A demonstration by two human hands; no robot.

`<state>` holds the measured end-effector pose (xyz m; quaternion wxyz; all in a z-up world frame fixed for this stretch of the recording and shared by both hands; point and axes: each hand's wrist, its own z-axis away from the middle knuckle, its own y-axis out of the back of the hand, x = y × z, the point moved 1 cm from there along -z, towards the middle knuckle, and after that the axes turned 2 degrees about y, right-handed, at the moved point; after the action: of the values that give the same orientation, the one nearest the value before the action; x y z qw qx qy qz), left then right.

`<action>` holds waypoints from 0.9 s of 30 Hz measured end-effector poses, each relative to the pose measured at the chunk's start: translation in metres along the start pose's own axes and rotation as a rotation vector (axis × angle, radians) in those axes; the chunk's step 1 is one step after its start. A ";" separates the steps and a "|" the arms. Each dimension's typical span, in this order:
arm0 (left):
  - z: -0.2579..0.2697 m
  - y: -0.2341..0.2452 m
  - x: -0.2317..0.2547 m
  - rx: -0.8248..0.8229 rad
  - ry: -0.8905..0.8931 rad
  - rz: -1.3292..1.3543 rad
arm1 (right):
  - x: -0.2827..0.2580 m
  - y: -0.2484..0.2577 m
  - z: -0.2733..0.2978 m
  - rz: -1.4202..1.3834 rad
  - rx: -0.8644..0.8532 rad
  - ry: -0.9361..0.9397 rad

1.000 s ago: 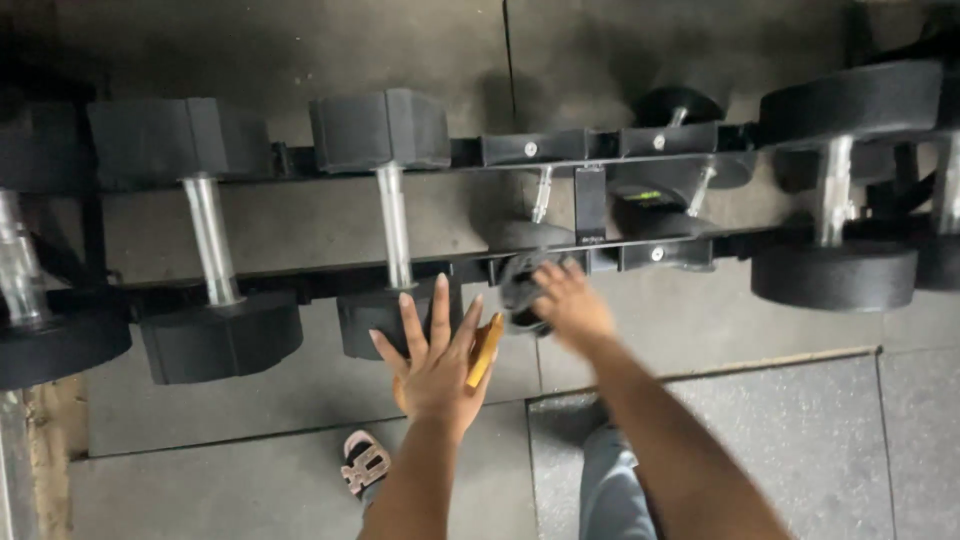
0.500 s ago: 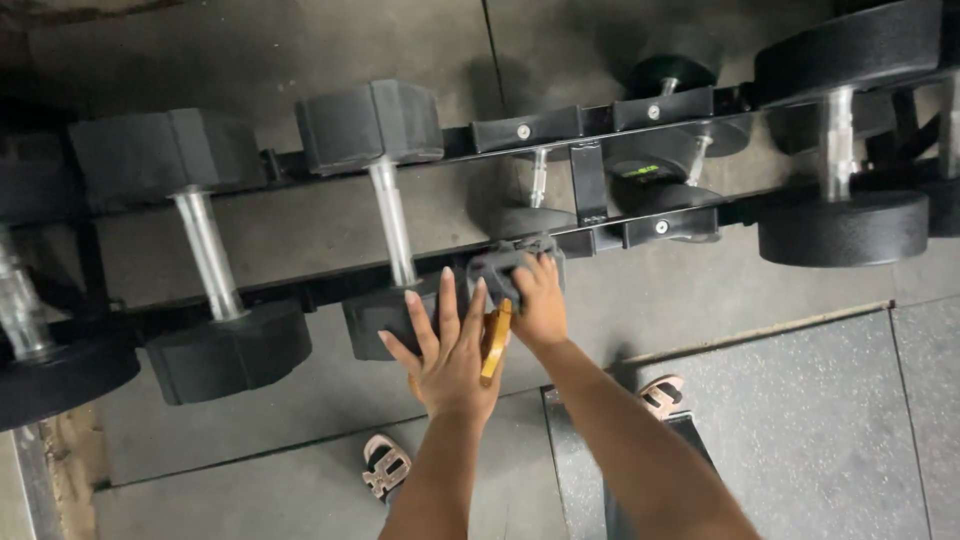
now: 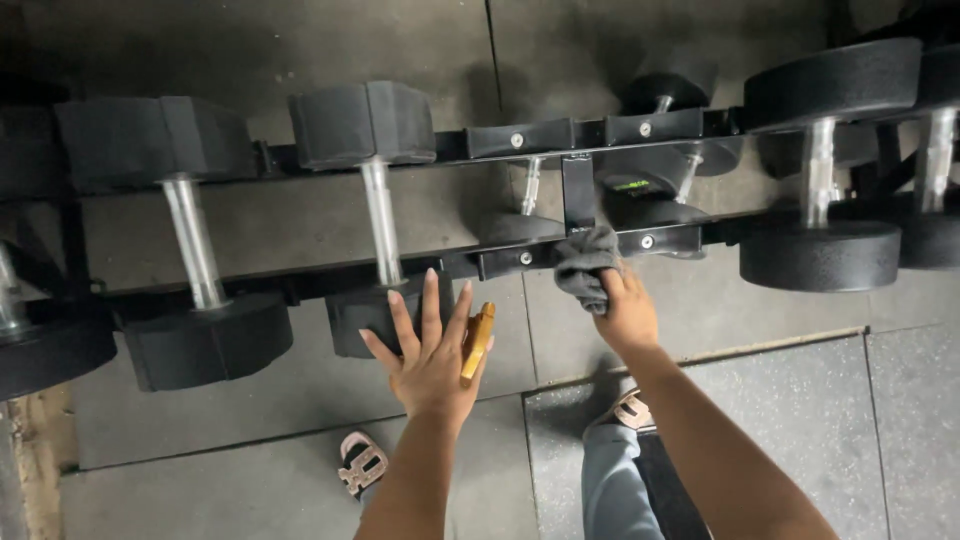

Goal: Cleaning dumbbells on a rack using a spray bottle and cloth.

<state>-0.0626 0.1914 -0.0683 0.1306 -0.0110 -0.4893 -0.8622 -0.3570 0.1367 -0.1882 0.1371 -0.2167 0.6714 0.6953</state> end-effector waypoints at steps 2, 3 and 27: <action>-0.003 -0.007 -0.002 0.062 -0.015 0.034 | -0.016 -0.018 0.000 -0.051 0.039 -0.125; -0.003 -0.011 -0.003 0.124 -0.032 0.064 | -0.023 -0.027 0.002 -0.102 0.078 -0.255; 0.029 0.001 -0.055 0.664 -0.169 0.695 | -0.011 -0.081 -0.058 -0.331 0.210 -0.028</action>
<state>-0.0129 0.2274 -0.0604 0.3671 -0.2013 -0.7141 -0.5611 -0.3020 0.0856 -0.2538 0.2809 -0.2989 0.6934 0.5924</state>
